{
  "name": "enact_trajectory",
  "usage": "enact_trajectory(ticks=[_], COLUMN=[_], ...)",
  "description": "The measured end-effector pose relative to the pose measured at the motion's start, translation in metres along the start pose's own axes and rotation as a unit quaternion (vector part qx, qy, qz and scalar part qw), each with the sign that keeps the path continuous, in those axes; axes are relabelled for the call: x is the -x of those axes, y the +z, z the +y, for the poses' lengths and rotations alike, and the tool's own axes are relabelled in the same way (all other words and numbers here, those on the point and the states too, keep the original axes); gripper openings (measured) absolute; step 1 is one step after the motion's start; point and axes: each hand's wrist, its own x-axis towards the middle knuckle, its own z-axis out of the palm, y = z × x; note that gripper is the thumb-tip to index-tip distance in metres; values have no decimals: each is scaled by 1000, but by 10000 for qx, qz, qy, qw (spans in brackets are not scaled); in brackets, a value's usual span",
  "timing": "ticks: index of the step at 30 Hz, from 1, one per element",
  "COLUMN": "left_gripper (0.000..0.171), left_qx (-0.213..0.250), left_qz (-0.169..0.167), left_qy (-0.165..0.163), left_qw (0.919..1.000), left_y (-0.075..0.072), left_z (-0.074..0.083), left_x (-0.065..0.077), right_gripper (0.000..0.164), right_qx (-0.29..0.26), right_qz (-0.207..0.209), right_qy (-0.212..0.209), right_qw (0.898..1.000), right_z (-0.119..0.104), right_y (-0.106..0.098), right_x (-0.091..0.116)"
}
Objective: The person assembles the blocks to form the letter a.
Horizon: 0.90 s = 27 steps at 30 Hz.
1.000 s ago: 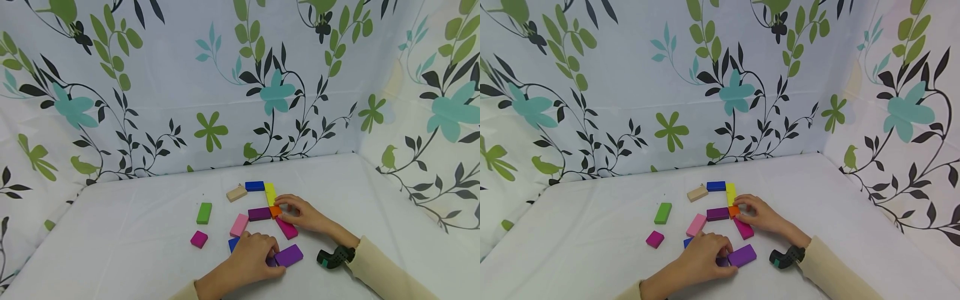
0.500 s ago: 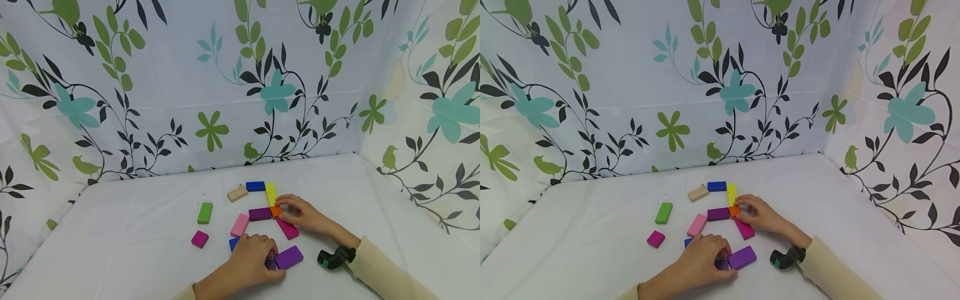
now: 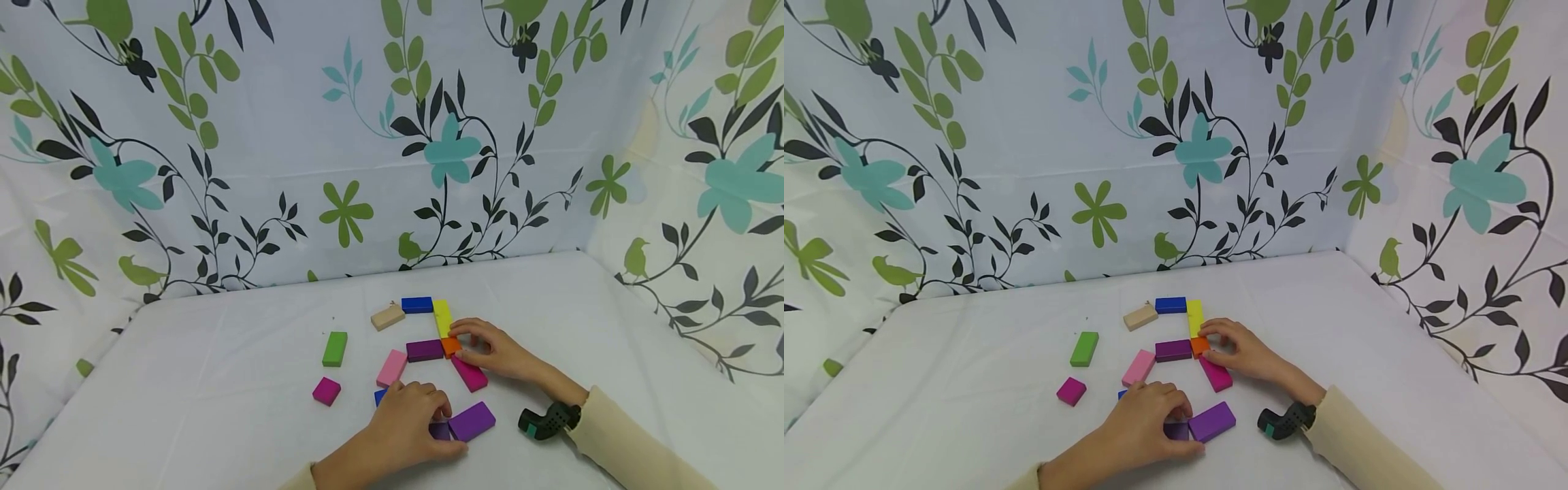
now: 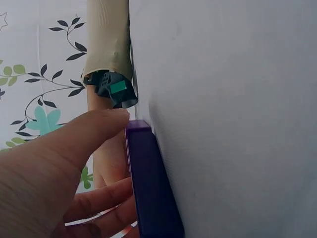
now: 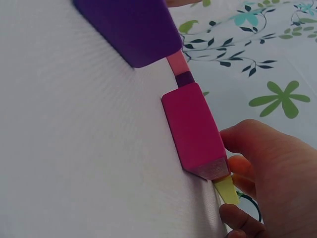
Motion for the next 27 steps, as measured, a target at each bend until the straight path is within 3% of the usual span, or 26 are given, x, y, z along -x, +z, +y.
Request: enact_trajectory(ticks=[17,27], left_gripper=[34,26], left_qx=[46,13], left_qz=[88,639], left_qy=[63,127], left_qw=[9999,9979], left_y=[4,-5], left_z=[-5,-14], left_x=[0,12], right_gripper=[34,33], right_qx=[-16,11], right_qz=[45,83], right_qy=[-112,-181], right_qw=[9999,9998], right_z=[-1,0], right_y=[3,3], right_x=[2,2])
